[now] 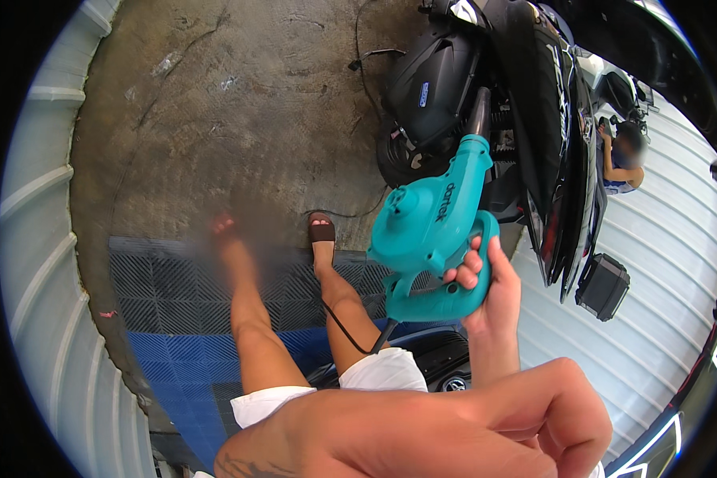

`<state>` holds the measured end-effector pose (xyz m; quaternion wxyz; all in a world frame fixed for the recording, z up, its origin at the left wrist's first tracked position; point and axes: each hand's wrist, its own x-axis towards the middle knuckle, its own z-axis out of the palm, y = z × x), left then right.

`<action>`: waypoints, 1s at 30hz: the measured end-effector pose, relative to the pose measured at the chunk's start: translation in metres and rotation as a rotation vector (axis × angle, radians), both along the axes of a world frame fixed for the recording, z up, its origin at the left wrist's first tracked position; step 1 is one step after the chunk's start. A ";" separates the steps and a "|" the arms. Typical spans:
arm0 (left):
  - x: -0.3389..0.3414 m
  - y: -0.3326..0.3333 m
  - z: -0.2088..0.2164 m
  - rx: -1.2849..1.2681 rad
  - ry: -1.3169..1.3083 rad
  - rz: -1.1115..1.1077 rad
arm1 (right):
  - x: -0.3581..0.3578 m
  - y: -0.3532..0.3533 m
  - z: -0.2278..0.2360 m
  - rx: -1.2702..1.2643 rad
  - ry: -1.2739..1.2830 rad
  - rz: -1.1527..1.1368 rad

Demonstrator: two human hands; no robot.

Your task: The person uses a handheld teal heat gun to dry the exhaust and lower frame of a black motorcycle. They hold the tool with both hands, direct the nozzle at the exhaust, and move around the vehicle to cover different areas.

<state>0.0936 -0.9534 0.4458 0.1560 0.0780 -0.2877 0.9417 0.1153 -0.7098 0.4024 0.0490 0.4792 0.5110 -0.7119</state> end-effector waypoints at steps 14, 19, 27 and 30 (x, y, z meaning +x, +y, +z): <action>-0.102 -0.048 0.009 -0.160 -0.002 0.070 | -0.123 -0.042 -0.007 -0.170 0.038 -0.154; -0.133 -0.072 -0.037 -0.457 0.087 -0.009 | -0.178 -0.032 -0.036 -0.246 0.053 -0.195; -0.014 -0.183 -0.145 -2.591 -0.056 -0.663 | -0.269 -0.020 -0.058 -0.219 -0.094 -0.259; 0.095 -0.226 -0.131 -2.674 -0.267 -1.083 | -0.291 -0.020 -0.061 -0.267 -0.113 -0.286</action>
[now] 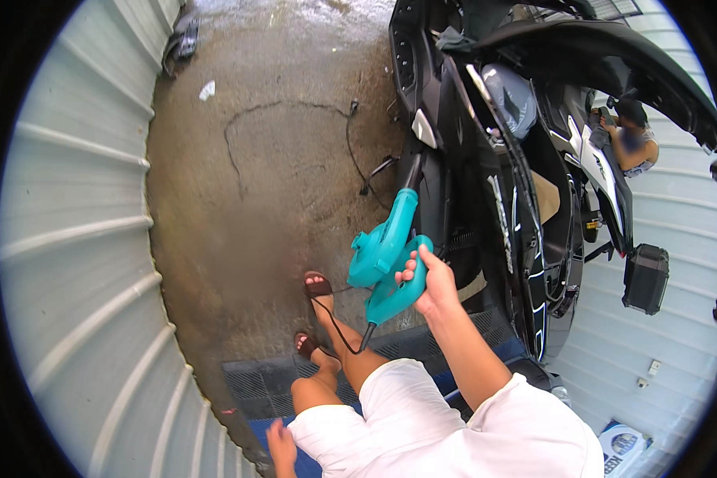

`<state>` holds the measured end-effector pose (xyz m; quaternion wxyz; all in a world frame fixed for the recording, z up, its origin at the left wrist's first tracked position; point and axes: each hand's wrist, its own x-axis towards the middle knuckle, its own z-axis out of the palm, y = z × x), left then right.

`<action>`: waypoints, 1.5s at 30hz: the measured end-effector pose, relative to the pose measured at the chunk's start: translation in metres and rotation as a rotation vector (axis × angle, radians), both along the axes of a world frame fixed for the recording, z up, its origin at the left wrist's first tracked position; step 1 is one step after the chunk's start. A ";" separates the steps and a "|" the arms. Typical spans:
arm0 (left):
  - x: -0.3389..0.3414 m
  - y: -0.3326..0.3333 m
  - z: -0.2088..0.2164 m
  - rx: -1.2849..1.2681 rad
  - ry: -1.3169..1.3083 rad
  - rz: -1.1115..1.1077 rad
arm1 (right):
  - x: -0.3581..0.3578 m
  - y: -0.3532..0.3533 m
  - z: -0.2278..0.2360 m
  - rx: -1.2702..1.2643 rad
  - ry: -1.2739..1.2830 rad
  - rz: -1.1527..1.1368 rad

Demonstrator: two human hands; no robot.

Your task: The person uses a handheld teal heat gun to dry the exhaust and lower frame of a black motorcycle. They hold the tool with both hands, direct the nozzle at the exhaust, and move around the vehicle to cover different areas.

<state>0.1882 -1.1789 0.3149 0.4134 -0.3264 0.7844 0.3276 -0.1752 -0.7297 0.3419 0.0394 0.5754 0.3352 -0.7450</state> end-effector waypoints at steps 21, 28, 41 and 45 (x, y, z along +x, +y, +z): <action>-0.278 -0.122 0.069 0.313 -0.154 0.654 | -0.163 -0.163 0.072 0.359 -0.082 0.022; -0.364 -0.217 0.111 0.296 0.081 0.667 | -0.239 -0.220 0.089 -0.051 0.104 -0.204; -0.623 -0.201 0.076 0.349 0.151 0.396 | -0.466 -0.224 0.105 -0.421 0.019 -0.266; -0.644 -0.183 0.067 0.197 0.057 0.467 | -0.564 -0.221 0.098 -0.435 0.004 -0.270</action>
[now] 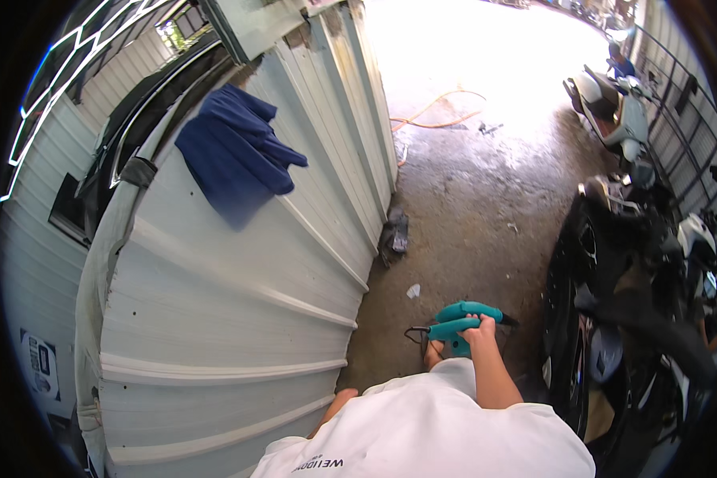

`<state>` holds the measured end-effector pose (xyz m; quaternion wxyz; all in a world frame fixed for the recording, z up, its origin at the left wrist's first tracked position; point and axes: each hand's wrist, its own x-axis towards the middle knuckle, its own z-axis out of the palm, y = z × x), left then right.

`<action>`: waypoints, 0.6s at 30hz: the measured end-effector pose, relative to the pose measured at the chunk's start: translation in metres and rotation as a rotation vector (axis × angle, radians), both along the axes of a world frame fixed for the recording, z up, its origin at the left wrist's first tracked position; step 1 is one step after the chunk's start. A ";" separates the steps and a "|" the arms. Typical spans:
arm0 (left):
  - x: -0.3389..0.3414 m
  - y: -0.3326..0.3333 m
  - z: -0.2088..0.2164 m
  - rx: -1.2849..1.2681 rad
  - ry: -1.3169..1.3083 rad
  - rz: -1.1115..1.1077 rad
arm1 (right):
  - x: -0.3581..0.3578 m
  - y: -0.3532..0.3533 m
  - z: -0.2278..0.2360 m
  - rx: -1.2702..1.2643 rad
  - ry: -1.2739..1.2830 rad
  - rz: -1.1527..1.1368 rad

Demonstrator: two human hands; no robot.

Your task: The person uses a handheld teal heat gun to dry the exhaust and lower frame of a black motorcycle. They hold the tool with both hands, direct the nozzle at the exhaust, and move around the vehicle to cover different areas.

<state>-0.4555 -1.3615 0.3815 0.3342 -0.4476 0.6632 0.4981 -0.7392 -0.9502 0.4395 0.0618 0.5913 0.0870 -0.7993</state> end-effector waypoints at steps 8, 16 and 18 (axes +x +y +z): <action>-0.069 0.017 0.032 0.141 -0.084 0.337 | -0.176 0.017 0.019 -0.034 0.064 -0.056; -0.224 0.026 0.021 0.189 -0.088 0.336 | -0.326 0.053 0.074 -0.075 0.108 -0.165; -0.269 0.021 0.006 0.207 -0.106 0.330 | -0.366 0.064 0.081 -0.103 0.143 -0.192</action>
